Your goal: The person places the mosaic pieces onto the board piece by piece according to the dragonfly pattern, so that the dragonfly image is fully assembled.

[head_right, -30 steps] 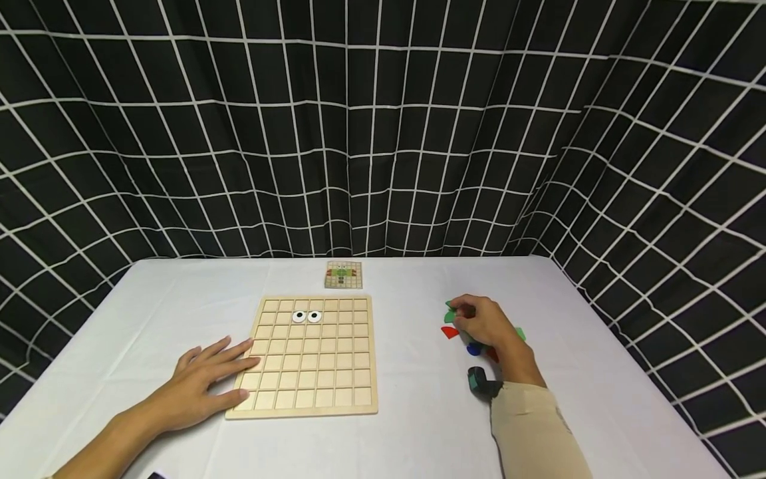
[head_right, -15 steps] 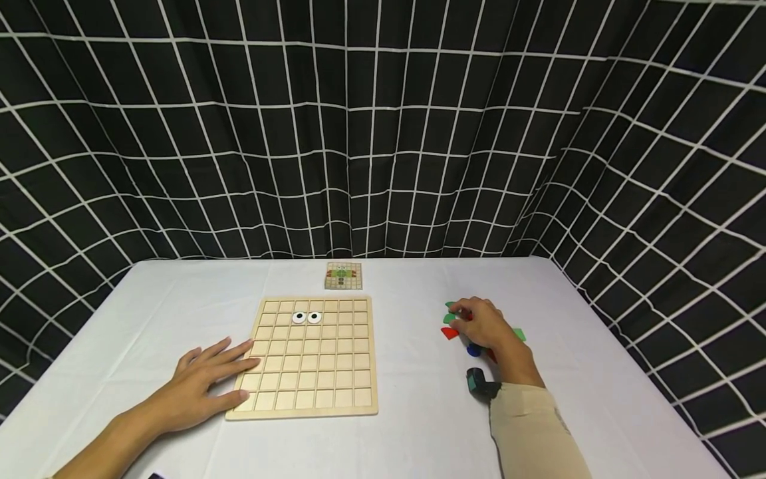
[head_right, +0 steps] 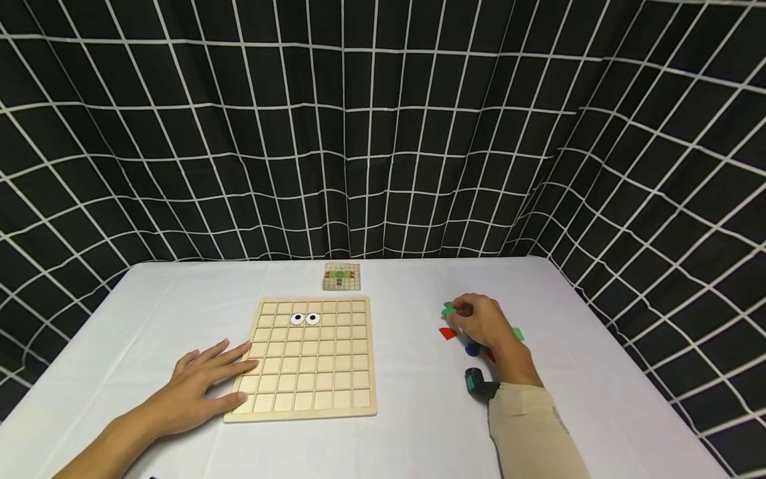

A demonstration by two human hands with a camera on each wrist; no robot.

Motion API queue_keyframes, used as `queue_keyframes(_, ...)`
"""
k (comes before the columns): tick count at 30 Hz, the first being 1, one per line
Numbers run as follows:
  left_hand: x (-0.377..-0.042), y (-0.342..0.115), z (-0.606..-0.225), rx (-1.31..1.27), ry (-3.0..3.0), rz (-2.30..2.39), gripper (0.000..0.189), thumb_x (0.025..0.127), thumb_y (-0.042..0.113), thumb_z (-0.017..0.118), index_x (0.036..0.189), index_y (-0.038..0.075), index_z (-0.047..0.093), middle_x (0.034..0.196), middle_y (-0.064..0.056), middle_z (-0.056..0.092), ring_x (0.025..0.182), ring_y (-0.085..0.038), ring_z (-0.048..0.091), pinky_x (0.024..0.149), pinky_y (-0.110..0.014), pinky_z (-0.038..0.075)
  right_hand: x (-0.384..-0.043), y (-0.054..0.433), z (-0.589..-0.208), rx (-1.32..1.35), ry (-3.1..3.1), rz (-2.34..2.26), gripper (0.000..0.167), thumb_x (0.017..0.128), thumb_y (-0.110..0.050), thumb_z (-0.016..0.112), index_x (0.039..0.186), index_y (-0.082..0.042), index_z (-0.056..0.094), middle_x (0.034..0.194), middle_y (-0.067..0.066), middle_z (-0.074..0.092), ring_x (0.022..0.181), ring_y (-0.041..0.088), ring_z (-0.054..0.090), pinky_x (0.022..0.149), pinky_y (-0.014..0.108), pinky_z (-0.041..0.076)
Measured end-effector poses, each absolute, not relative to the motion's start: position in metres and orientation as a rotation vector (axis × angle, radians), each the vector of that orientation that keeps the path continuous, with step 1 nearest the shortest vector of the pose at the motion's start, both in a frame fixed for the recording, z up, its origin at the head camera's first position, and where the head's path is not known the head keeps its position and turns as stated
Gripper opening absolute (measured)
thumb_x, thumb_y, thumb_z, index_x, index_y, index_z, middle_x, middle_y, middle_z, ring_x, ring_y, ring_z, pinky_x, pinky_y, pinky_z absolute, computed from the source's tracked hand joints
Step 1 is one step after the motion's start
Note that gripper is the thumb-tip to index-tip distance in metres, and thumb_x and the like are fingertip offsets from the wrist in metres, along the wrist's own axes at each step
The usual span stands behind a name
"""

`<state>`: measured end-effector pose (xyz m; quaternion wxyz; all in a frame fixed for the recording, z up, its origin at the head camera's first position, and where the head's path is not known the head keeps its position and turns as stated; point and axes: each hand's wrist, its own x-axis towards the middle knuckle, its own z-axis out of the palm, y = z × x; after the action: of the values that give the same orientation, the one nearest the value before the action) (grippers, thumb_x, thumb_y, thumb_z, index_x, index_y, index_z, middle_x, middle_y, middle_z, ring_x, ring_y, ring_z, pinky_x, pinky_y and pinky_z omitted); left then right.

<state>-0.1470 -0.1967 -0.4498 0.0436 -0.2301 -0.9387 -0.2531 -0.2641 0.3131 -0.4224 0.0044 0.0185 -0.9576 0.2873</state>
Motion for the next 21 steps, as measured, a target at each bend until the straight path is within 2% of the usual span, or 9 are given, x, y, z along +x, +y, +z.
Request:
queue_keyframes(10, -0.147, -0.194, -0.454, -0.701, -2.868, -0.773, 0.050, 0.087, 0.055, 0.063, 0.129, 0.028, 0.063, 0.148, 0.005, 0.041, 0.138, -0.036, 0.027, 0.103, -0.067, 0.006, -0.256, 0.308, -0.403, 0.247, -2.854, 0.893, 0.028, 0.089, -0.019, 0.070, 0.113, -0.006, 0.068, 0.102, 0.012, 0.062, 0.095, 0.032, 0.054, 0.070, 0.041, 0.048)
queue_keyframes(21, -0.146, -0.196, -0.449, -0.698, -2.872, -0.753, 0.050, 0.087, 0.055, 0.064, 0.129, 0.028, 0.064, 0.148, 0.005, 0.042, 0.138, -0.036, 0.027, 0.103, -0.066, 0.007, -0.235, 0.281, -0.358, 0.557, -2.645, 0.842, 0.023, 0.085, -0.012, 0.073, 0.108, -0.009, 0.072, 0.104, 0.004, 0.066, 0.094, 0.028, 0.055, 0.075, 0.046, 0.047)
